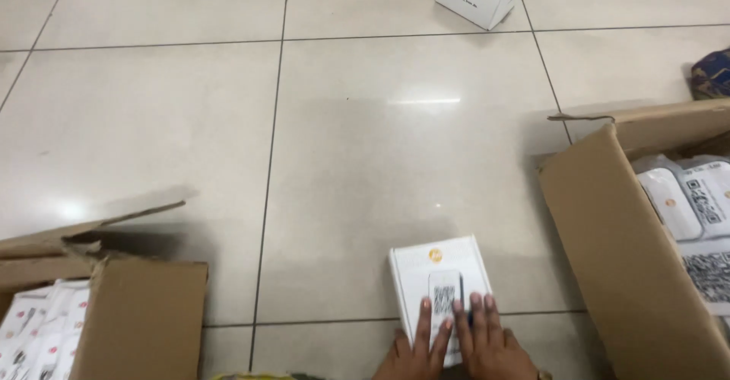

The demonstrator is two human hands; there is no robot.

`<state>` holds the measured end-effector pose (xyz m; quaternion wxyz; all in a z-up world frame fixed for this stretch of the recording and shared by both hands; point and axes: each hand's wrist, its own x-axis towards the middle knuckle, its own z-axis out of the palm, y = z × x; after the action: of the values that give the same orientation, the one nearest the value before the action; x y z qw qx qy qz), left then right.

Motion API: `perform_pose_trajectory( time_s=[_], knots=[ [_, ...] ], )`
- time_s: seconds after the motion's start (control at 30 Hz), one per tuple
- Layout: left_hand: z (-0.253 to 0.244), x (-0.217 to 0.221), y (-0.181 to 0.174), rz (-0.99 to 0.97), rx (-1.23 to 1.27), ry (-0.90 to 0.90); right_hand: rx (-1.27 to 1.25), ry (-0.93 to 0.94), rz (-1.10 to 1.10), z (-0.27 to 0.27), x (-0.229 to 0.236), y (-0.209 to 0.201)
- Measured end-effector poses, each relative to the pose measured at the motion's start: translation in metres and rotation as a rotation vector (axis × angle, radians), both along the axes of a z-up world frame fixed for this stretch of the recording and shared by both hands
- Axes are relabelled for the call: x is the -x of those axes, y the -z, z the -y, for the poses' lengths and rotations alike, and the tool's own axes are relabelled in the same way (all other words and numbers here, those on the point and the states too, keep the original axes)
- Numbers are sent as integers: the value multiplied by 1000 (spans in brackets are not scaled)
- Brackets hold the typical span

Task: The person sorts and packages electronic device boxes and QR code stickers.

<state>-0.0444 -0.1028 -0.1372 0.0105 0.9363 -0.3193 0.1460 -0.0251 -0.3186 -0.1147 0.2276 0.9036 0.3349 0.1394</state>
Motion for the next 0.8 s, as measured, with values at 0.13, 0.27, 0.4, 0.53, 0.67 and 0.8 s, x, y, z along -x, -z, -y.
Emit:
perform_pose_trajectory(
  time_s=[0.13,0.27,0.4,0.53,0.67,0.8],
  knots=[
    [35,-263,-32,-259,82,10,169,403,-399,-9,-252,-71],
    [31,-417,-152,45,61,-487,-119,700,-144,-21,-390,-136],
    [-24,-423,-170,-34,47,-581,-200,671,-331,-63,-397,-167],
    [-77,-346,-184,-304,-115,-629,-249,608,-369,-67,-374,-133],
    [-130,-230,-210,-655,-182,-618,-227,539,-567,-68,-309,-137],
    [-224,-73,-242,-658,250,-698,-176,563,-813,-76,-223,-157]
  ],
)
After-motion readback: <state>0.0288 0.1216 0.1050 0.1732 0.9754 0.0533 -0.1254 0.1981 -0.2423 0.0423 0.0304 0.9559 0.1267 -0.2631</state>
